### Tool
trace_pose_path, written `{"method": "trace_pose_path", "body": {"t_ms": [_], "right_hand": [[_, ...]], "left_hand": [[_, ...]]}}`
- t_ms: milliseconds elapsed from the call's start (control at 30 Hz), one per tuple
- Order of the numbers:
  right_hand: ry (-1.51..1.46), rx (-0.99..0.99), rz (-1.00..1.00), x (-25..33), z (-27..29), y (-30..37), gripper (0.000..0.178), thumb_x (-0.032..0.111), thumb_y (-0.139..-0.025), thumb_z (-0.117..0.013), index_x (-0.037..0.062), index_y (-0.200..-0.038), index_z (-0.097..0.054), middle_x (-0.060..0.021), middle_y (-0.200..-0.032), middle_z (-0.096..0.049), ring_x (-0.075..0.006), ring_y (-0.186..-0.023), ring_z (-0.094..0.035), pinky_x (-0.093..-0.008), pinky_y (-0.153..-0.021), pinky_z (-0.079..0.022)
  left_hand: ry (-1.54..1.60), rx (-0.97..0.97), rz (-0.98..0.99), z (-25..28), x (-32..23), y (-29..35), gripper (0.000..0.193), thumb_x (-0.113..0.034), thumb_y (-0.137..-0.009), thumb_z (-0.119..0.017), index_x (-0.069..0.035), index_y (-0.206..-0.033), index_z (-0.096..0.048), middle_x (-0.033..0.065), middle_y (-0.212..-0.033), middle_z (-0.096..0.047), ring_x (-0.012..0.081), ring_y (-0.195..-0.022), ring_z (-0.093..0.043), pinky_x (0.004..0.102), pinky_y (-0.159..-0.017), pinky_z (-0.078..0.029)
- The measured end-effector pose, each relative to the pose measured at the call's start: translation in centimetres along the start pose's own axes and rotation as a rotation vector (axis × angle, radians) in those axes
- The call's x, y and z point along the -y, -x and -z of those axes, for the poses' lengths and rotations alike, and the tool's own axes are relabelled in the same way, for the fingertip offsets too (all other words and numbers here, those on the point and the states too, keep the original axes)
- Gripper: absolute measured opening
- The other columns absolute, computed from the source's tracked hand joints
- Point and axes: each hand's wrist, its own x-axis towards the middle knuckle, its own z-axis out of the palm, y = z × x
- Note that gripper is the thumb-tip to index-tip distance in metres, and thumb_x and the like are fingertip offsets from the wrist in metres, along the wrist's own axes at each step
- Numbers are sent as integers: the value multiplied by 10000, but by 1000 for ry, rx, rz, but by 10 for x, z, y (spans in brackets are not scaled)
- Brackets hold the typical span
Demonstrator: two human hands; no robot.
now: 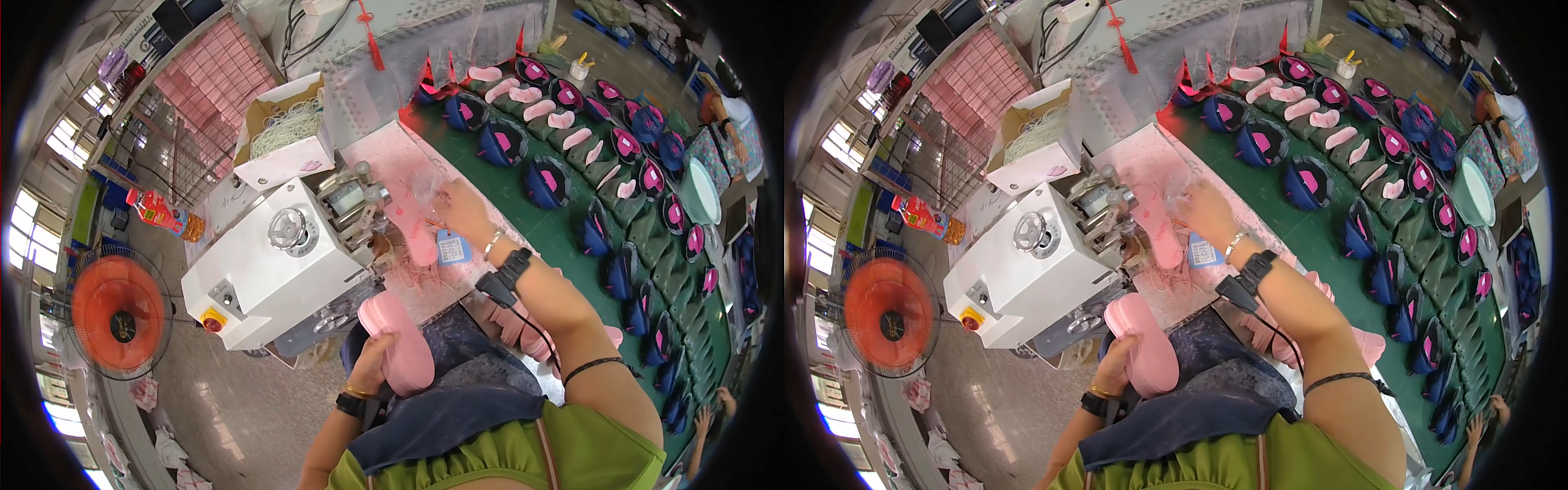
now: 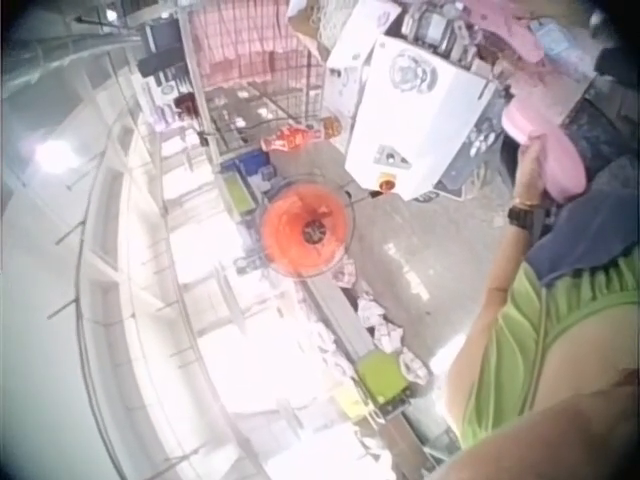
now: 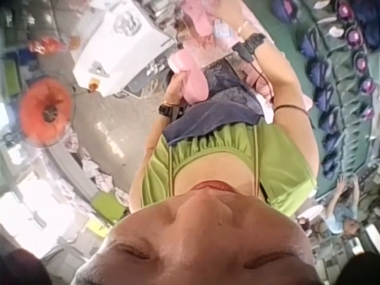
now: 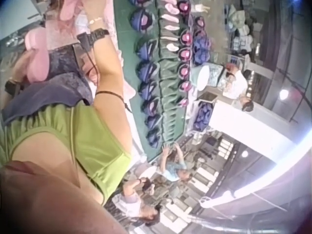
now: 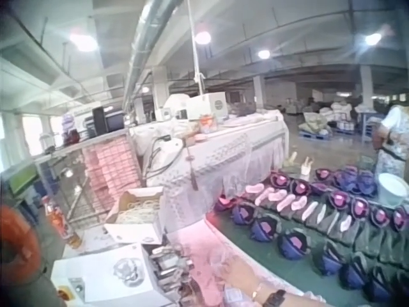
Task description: Picking up pink shoe insole components and inserting them into shoe uppers on a conveyor production line.
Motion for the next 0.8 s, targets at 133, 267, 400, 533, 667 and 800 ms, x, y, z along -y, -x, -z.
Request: {"method": "trace_pose_path", "body": {"t_ms": [133,267,400,533,667,800], "right_hand": [[-72,133,-192,11,-69,-14,340,339,-867,-656,14,-959,-688,-227,-939,-683,-414,-903,-647,-447,-790,-519],[-352,10,-341,4,-95,-55,383,381,-901,-624,5,-901,-699,-215,-858,-705,-409,-815,-673,-451,-729,-525],[-522,-192,-384,-27,-66,-56,337,309,-947,-583,-13,-947,-681,-199,-857,-706,-346,-769,-705,-432,-678,-525],[-700,-373,-540,-51,48,-9,296,218,-1000,-500,-54,-1094,-570,-173,-869,-677,-270,-578,-694,-351,-501,-543],[-472,-731,-772,-178,160,57,286,178,-954,-544,-57,-1089,-452,-233,-782,-657,-305,-531,-685,-385,-460,-561],[-105,-799,-910,-289,267,143,346,78,-815,-631,-40,-1080,-443,-285,-826,-666,-414,-666,-702,-468,-613,-584]], "left_hand": [[-11,-100,-22,-3,-2,10,252,-62,-930,-614,-2,-1175,-614,27,-1053,-668,153,-943,-658,299,-844,-538],[-103,-104,-16,-17,-10,20,243,-72,-935,-615,-13,-1171,-616,20,-1041,-662,145,-953,-651,294,-835,-537],[-114,-144,-22,-21,-7,12,230,-106,-945,-623,-30,-1162,-623,-1,-1022,-652,120,-923,-629,277,-790,-529],[-224,-208,-54,-12,4,5,205,-189,-963,-617,-45,-1105,-650,-5,-980,-649,109,-876,-614,271,-770,-519],[-126,-51,64,-35,-1,0,192,-122,-918,-612,-23,-1082,-629,65,-1004,-670,218,-965,-660,360,-858,-541],[-56,-60,84,-42,4,-18,222,-105,-923,-572,4,-1113,-602,92,-1042,-663,242,-972,-664,377,-866,-544]]}}
